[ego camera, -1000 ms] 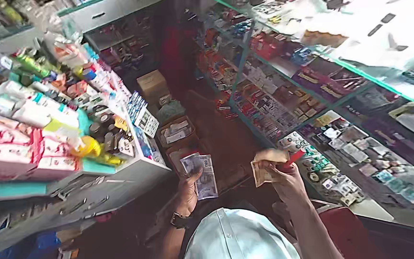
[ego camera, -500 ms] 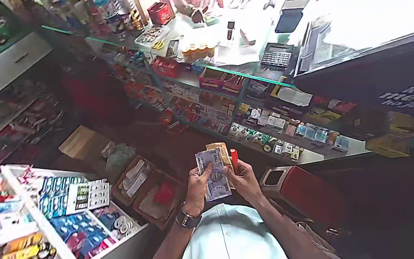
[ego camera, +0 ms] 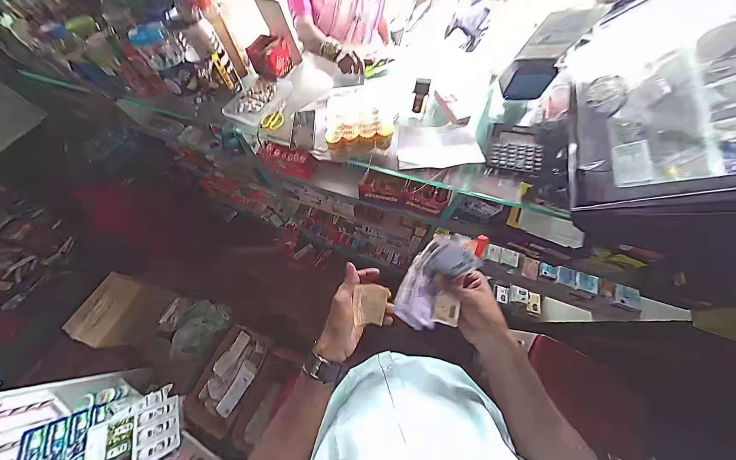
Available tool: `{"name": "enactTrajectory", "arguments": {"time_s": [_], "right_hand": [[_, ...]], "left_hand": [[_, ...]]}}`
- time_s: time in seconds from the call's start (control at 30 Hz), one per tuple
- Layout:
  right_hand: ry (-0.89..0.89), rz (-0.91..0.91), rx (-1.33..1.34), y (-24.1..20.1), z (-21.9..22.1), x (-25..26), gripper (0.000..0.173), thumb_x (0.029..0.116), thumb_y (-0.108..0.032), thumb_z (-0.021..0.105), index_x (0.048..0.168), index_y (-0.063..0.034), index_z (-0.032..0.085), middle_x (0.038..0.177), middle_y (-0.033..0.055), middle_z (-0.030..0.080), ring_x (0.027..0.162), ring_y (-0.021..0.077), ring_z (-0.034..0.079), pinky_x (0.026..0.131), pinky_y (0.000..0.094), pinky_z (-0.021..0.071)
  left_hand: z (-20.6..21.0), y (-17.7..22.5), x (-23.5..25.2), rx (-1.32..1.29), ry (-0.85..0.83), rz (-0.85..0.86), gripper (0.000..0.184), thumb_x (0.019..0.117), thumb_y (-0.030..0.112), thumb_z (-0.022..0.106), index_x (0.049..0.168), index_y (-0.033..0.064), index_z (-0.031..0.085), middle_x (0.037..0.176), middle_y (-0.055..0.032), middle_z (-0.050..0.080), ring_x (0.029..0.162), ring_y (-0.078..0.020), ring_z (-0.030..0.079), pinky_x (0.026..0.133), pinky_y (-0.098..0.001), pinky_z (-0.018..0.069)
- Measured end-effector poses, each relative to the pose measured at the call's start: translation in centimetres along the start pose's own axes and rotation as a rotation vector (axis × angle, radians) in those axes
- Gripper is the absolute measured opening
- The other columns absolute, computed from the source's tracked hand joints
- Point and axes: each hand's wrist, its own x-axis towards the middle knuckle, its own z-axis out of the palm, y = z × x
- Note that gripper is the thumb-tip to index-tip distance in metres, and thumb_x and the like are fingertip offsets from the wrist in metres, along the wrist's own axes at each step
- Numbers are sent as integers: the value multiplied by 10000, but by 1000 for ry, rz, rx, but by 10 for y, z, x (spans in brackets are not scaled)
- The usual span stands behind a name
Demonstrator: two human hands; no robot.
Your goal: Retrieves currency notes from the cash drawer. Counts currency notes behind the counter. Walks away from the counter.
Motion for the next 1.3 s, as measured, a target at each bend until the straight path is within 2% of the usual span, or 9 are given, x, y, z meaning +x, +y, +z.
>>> {"name": "enactTrajectory", "arguments": {"time_s": [0.13, 0.3, 0.4, 0.53, 0.67, 0.9, 1.03, 1.2, 1.3], "right_hand": [[-168, 132, 122, -12, 7, 30, 179, 811, -31, 777, 955, -123, 727, 852, 16, 767, 724, 83, 727, 689, 251, 627], [-471, 86, -94, 4, 51, 56, 290, 839, 26, 746, 1086, -127, 749, 1041, -23, 769, 974, 78, 716, 897, 291, 603], [-572, -46, -124, 7, 74, 75, 232, 864, 31, 741, 1055, -97, 770, 1007, -31, 776, 927, 58, 725, 866, 268, 612], [-598, -181, -129, -5, 83, 103, 179, 869, 3, 758, 1022, -88, 773, 970, -28, 777, 894, 59, 726, 848, 268, 615], [-595, -183, -89, -22, 88, 128, 193, 849, 15, 764, 1007, -95, 782, 954, -14, 780, 882, 66, 730, 838, 264, 617], [-623, -263, -39, -32, 86, 162, 182, 848, -13, 781, 1025, -55, 785, 997, 22, 781, 889, 89, 735, 829, 264, 620], [-572, -252, 31, -31, 82, 176, 169, 821, -13, 809, 964, -102, 801, 918, -3, 785, 832, 70, 738, 789, 253, 627], [-925, -227, 155, -26, 55, 199, 110, 916, -169, 765, 1021, -147, 788, 1211, 66, 735, 1129, 158, 690, 948, 289, 581], [-688, -115, 155, -35, 45, 200, 160, 829, -171, 841, 983, -177, 799, 1029, 19, 779, 954, 116, 733, 853, 283, 612]], "left_hand": [[-15, 33, 22, -140, 87, 44, 545, 1119, 421, 192, 1364, 32, 483, 922, -160, 698, 775, -284, 738, 687, -426, 644], [-12, 45, 48, -93, 210, 407, 252, 1049, -20, 365, 1234, -50, 534, 934, -117, 719, 849, -198, 742, 812, -368, 631], [-2, 57, 53, 49, 191, 551, 240, 1042, -25, 371, 1192, -67, 554, 971, -97, 723, 915, -156, 727, 874, -336, 609], [3, 69, 51, 99, 146, 574, 337, 1048, 25, 458, 1356, -107, 490, 1163, -172, 699, 1057, -200, 700, 958, -368, 578], [6, 78, 54, -36, 312, 532, 146, 999, 21, 575, 1020, -61, 694, 886, -131, 742, 807, -161, 732, 793, -336, 626], [9, 91, 78, 19, 410, 557, 30, 897, -42, 707, 887, -33, 680, 817, -103, 724, 734, -138, 704, 726, -306, 618], [17, 97, 90, -181, 360, 486, 64, 932, -57, 641, 914, -1, 665, 864, -107, 734, 767, -172, 726, 735, -350, 632], [13, 103, 115, -423, 430, 503, 183, 1061, 52, 470, 1185, -2, 593, 1047, -156, 714, 945, -259, 726, 865, -451, 612], [12, 108, 128, -356, 535, 607, 188, 1085, 92, 433, 1188, 22, 574, 996, -100, 714, 901, -186, 727, 824, -371, 625]]}}
